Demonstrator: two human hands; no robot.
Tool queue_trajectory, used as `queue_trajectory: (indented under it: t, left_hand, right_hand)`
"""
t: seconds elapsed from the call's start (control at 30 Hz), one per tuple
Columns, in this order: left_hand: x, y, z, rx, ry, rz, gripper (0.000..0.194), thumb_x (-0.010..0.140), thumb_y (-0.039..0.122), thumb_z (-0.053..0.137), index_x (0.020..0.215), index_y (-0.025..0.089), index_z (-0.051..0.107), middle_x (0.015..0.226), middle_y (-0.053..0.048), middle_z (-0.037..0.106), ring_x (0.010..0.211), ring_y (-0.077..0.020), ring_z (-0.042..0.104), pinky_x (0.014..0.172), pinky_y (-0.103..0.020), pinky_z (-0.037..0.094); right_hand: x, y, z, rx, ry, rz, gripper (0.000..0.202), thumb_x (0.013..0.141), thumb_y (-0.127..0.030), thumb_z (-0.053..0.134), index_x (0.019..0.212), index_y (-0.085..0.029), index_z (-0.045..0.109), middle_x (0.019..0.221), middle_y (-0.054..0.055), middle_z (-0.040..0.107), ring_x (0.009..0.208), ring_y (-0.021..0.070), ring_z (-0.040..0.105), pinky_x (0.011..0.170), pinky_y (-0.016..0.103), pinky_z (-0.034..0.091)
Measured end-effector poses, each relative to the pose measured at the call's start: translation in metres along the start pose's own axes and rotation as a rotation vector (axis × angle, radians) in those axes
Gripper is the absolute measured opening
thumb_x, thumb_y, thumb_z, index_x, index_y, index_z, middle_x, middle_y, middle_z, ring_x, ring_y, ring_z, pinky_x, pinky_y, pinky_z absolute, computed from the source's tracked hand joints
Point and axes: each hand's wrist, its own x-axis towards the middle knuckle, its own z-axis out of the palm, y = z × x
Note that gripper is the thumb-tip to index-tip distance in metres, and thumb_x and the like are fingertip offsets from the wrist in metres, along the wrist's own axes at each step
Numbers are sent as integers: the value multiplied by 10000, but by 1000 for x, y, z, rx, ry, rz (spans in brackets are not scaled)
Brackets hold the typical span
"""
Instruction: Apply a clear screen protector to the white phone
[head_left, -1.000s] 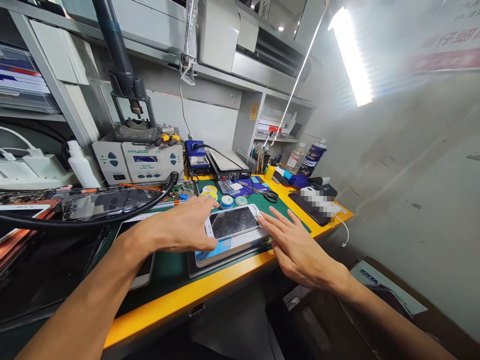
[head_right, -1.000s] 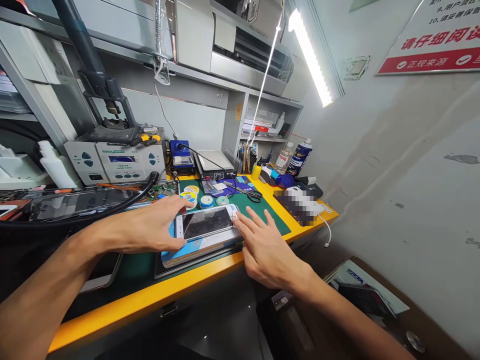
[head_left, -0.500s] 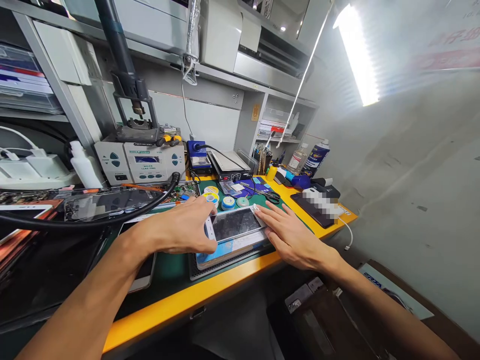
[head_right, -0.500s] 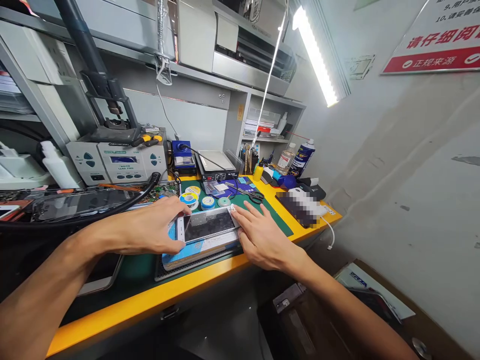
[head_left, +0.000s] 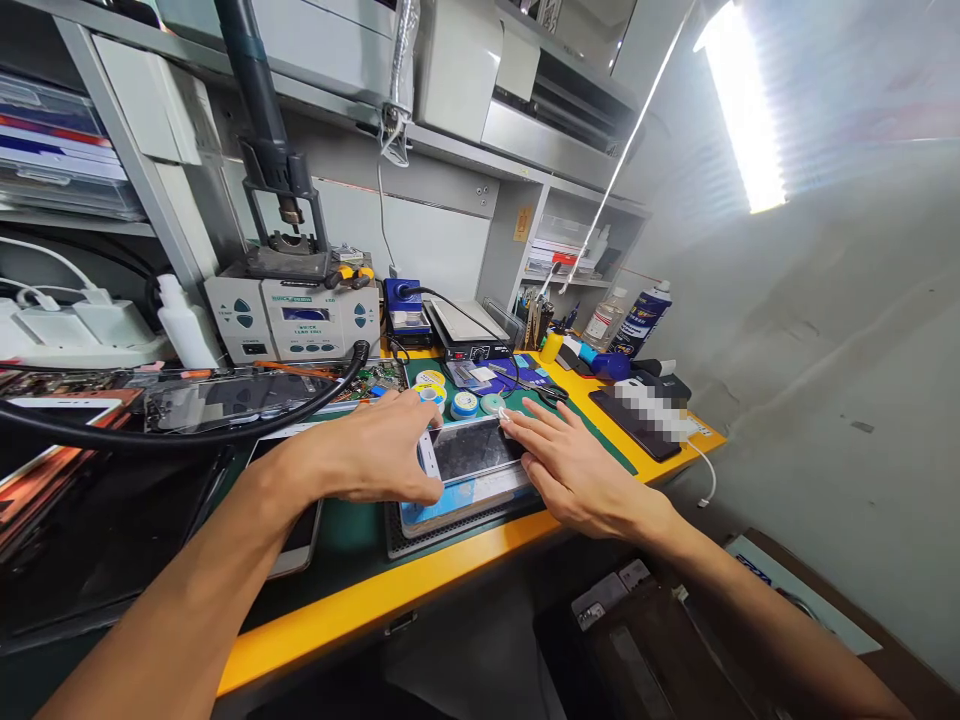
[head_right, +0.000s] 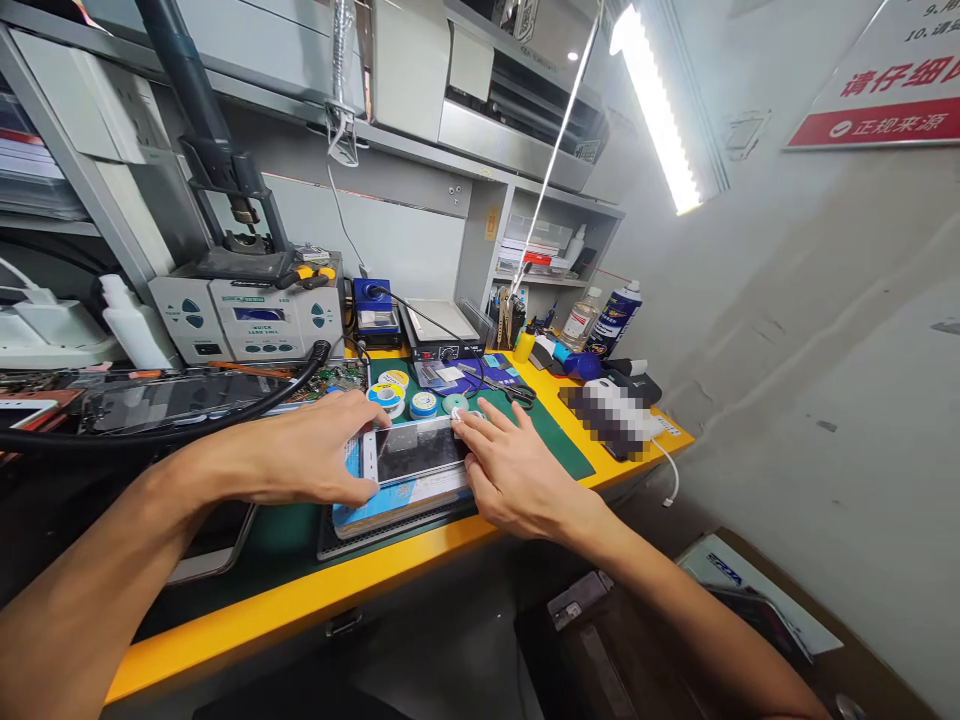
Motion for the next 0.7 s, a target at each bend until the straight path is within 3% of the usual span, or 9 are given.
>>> queue_trajectory:
  t: [0.27, 0.47, 0.7]
  left_hand:
    - [-2, 5, -4, 19, -2, 7, 545, 646, 431, 620, 1131, 182, 644, 1071, -115, 649, 1026, -314, 617, 876, -397, 531]
    - [-2, 4, -3, 25, 19, 12, 581, 640, 460, 632, 1142, 168, 631, 1111, -133, 641, 1076, -332, 610, 920, -413, 526]
    - [-2, 4, -2, 22, 12, -4, 677, 649, 450, 634, 1254, 150, 597, 1179, -152, 649, 1110, -340, 619, 928, -411, 533]
  right_hand:
    - [16, -22, -1, 45, 15, -89, 538, 1020, -263, 361, 1521, -102, 472, 1596, 113, 444, 1525, 363, 304, 1218, 687, 200]
    - [24, -38, -2, 94, 28, -110, 526, 1033, -292, 364, 1510, -108, 488, 1589, 111, 456, 1525, 343, 309, 1229, 672, 172]
    - [17, -21, -3, 10, 44, -17, 512, 1065, -333, 320, 1484, -132, 535, 1563, 96, 491, 1517, 370, 319, 1211, 682, 196]
